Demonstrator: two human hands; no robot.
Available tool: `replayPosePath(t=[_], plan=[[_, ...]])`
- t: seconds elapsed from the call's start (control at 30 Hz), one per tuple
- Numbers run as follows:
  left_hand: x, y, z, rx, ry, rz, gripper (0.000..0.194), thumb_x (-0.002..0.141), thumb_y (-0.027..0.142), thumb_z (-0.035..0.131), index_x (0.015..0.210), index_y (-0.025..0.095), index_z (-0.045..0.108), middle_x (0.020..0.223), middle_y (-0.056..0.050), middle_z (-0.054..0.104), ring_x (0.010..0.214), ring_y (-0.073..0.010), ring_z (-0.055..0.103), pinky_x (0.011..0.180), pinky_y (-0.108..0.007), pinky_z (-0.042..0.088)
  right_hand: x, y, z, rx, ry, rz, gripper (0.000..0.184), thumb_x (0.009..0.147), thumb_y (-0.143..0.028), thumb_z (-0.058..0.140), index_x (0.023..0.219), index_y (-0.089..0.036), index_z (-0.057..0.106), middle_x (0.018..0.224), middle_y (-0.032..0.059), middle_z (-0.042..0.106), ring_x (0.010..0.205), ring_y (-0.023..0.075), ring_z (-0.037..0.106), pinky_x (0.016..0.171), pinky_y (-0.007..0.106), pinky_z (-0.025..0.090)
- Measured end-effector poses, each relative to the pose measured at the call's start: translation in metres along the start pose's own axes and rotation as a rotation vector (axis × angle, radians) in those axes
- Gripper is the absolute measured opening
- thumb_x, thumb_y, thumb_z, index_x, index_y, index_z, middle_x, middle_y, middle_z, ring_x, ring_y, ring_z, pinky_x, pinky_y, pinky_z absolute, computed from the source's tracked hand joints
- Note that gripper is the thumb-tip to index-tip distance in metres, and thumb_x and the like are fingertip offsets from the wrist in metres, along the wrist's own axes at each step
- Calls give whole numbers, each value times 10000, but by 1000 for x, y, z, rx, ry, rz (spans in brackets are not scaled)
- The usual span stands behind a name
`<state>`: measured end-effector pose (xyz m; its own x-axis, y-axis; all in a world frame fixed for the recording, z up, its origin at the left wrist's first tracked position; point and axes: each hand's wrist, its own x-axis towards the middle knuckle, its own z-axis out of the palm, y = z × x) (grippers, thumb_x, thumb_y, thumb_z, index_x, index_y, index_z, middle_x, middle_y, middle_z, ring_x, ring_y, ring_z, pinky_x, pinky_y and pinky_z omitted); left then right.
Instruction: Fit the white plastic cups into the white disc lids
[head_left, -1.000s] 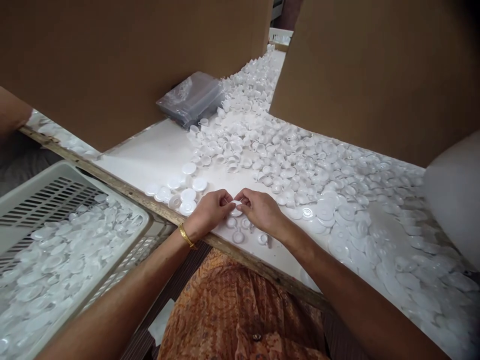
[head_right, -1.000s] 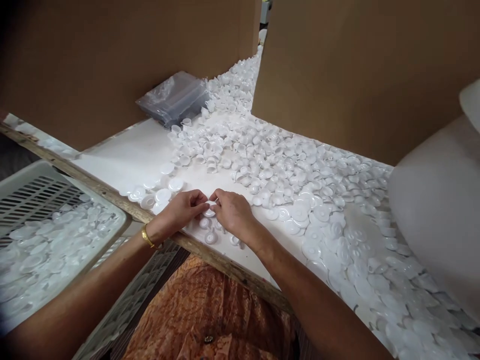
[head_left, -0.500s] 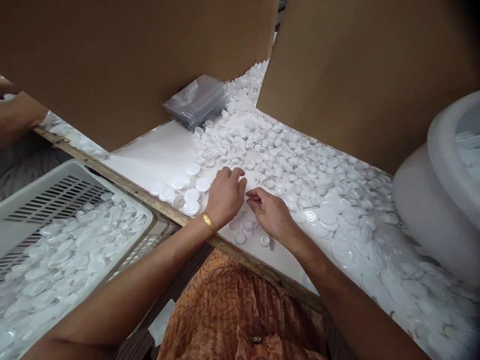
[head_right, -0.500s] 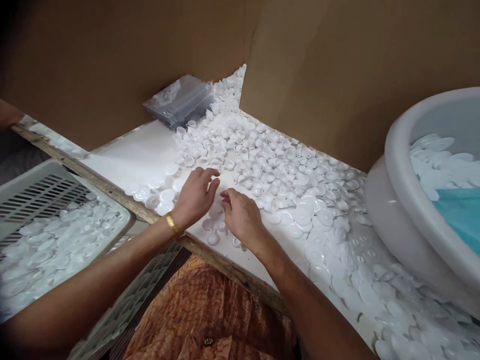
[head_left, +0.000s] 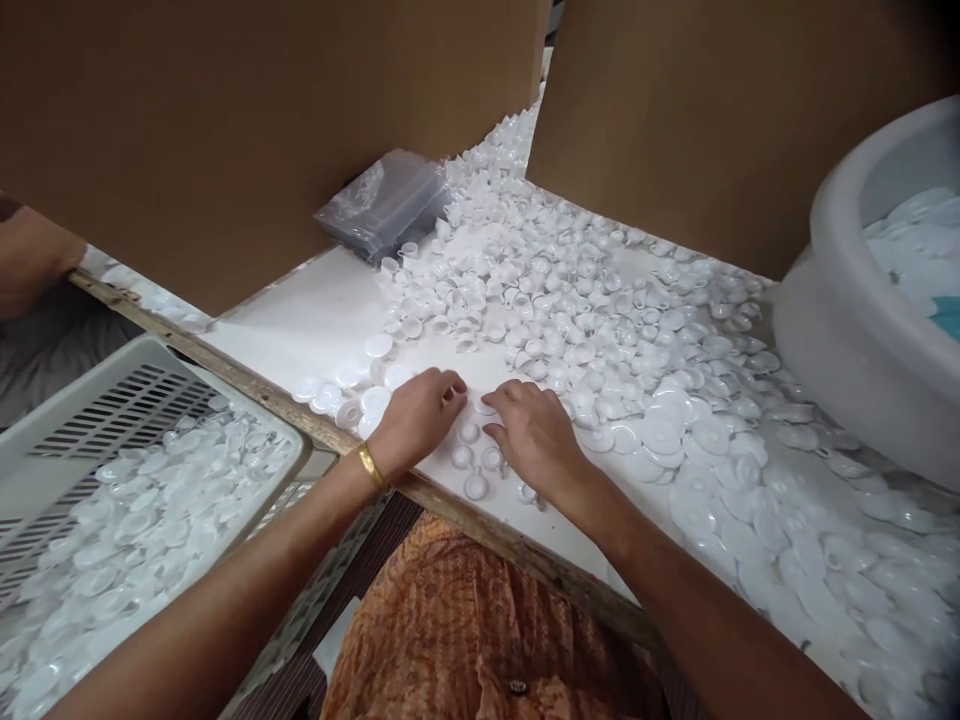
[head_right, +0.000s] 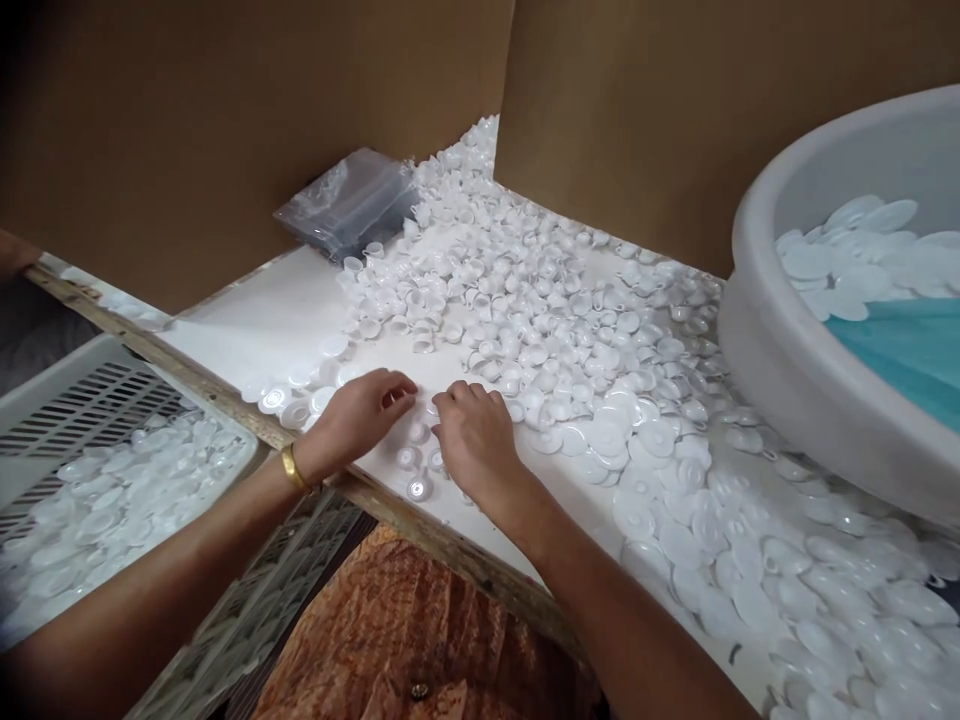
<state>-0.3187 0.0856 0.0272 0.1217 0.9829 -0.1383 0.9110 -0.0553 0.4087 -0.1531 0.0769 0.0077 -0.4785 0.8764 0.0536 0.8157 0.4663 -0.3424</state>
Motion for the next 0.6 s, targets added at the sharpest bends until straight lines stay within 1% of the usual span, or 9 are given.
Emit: replayPosePath(t=[0.07,0.17,0.2,0.27,0.33,0.4,0.47,0.53,0.6], plan=[[-12,-1,2,3,-60,7,232,819,325,503,966,186,617,847,-38,592,731,-163,558,650,-272,408,6,0,0,-71,-19,-10,181,820,-208,609,999,-177,610,958,85,607,904,238,547,740,360,382],[-20,0,10,-40,-97,21,296,795,356,550,1029,182,599,875,-43,597,727,-160,566,648,-270,419,16,2,3,-134,-30,-15,149,817,-201,609,961,-166,609,939,87,602,871,234,545,717,342,388],[-19,1,13,-55,-96,28,287,792,340,556,1025,178,599,868,-42,600,727,-159,566,652,-268,420,19,4,3,-145,-31,-22,133,819,-192,602,948,-162,609,938,90,602,872,233,544,705,332,391],[-14,2,16,-70,-56,33,250,788,296,559,996,167,603,847,-42,605,735,-158,565,668,-266,421,24,7,1,-161,-23,-31,98,839,-177,562,921,-152,609,923,100,611,867,230,549,677,317,397],[-8,3,17,-92,-19,29,225,769,280,577,955,158,609,823,-40,613,731,-159,565,669,-264,419,25,10,-3,-161,4,3,131,880,-174,484,885,-144,612,862,103,626,807,216,565,638,302,400],[-4,3,14,-162,-22,14,195,775,293,566,906,158,620,792,-35,625,704,-154,569,643,-255,416,23,12,-8,-97,64,65,198,909,-184,426,852,-145,612,788,84,634,715,185,575,604,281,404],[-3,3,10,-279,-19,-38,216,821,325,494,848,158,627,725,-26,627,632,-138,564,591,-243,409,17,11,-11,49,145,60,202,913,-184,420,854,-150,610,757,57,637,666,154,580,600,257,425],[-4,1,7,-440,8,-116,323,865,374,401,809,150,627,659,-21,612,554,-122,546,535,-233,400,10,9,-8,211,222,-43,161,902,-170,446,890,-157,605,808,49,648,710,145,601,635,246,463],[-5,0,5,-632,-2,-183,368,863,418,395,788,138,622,604,-14,591,493,-107,520,480,-221,382,4,6,-1,300,270,-161,149,893,-146,455,914,-160,601,909,67,655,819,155,618,698,256,495]])
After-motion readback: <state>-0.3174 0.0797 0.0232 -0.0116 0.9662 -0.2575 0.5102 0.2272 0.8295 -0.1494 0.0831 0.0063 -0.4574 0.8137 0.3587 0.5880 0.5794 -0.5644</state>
